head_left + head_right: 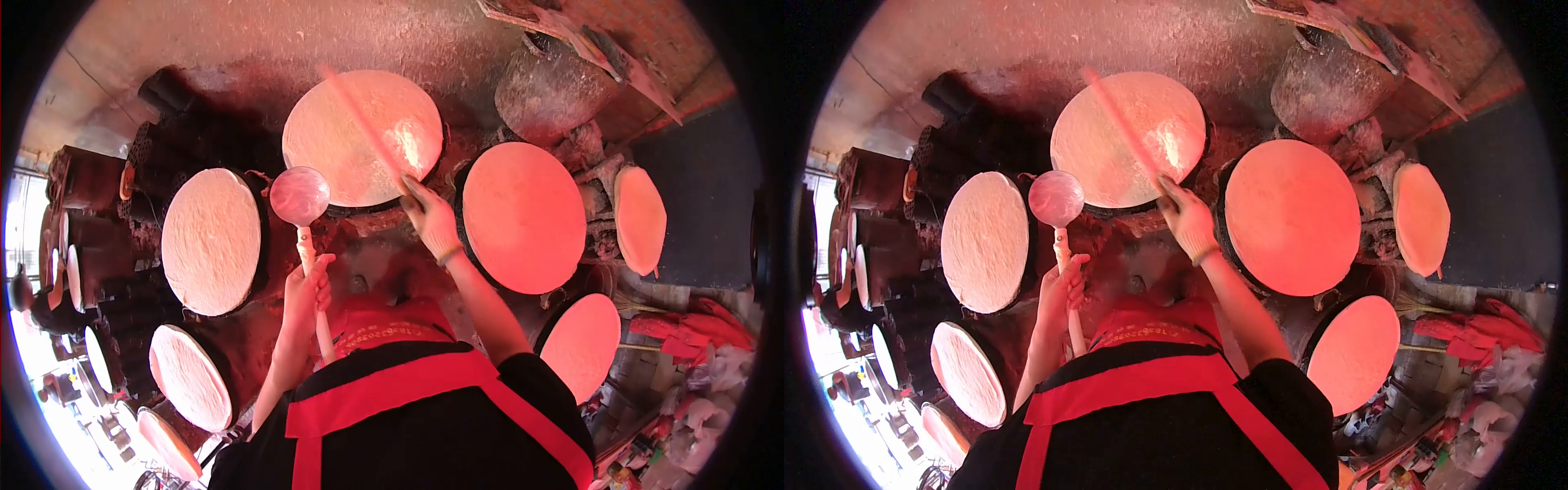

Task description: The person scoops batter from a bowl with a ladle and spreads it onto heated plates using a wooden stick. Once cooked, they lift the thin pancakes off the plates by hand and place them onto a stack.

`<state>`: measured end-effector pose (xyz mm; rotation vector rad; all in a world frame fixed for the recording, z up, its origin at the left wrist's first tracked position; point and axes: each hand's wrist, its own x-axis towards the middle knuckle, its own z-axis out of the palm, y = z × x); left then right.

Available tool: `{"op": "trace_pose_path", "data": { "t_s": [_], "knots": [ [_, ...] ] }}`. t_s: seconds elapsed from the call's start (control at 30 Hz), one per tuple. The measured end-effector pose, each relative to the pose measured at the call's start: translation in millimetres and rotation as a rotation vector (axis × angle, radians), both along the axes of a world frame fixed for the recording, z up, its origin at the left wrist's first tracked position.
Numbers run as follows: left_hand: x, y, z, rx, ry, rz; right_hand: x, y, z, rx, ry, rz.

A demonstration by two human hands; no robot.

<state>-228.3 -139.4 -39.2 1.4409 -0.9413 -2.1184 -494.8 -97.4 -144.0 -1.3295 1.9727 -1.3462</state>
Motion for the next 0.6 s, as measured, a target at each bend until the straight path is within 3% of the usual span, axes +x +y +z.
{"op": "trace_pose_path", "data": {
  "t_s": [0.03,0.07,0.1,0.17,0.27,0.3,0.43,0.5,0.6],
  "knots": [
    [3,-4,0,0.005,0.015,-0.007,3,11,3,0.023,-0.068,-0.054],
    [6,-7,2,0.007,0.032,-0.013,13,9,-19,-0.281,-0.309,-0.215],
    [7,-12,4,0.009,0.052,-0.020,20,10,-38,-0.278,-0.342,-0.406],
    [9,-23,3,0.025,0.100,-0.037,42,4,-34,-0.119,-0.750,-0.377],
    [10,-39,-2,0.068,0.169,-0.073,48,-21,-14,0.102,-0.947,-0.220],
    [12,-42,-2,0.084,0.185,-0.091,48,-21,22,0.215,-1.094,-0.185],
    [14,-49,5,0.089,0.162,-0.113,38,-1,-31,-0.201,-0.903,-0.547],
    [15,-50,1,0.097,0.162,-0.108,54,1,-36,-0.148,-0.939,-0.551],
    [11,-56,-6,0.078,0.167,-0.143,67,-5,2,0.026,-1.042,-0.405]
  ]
}}
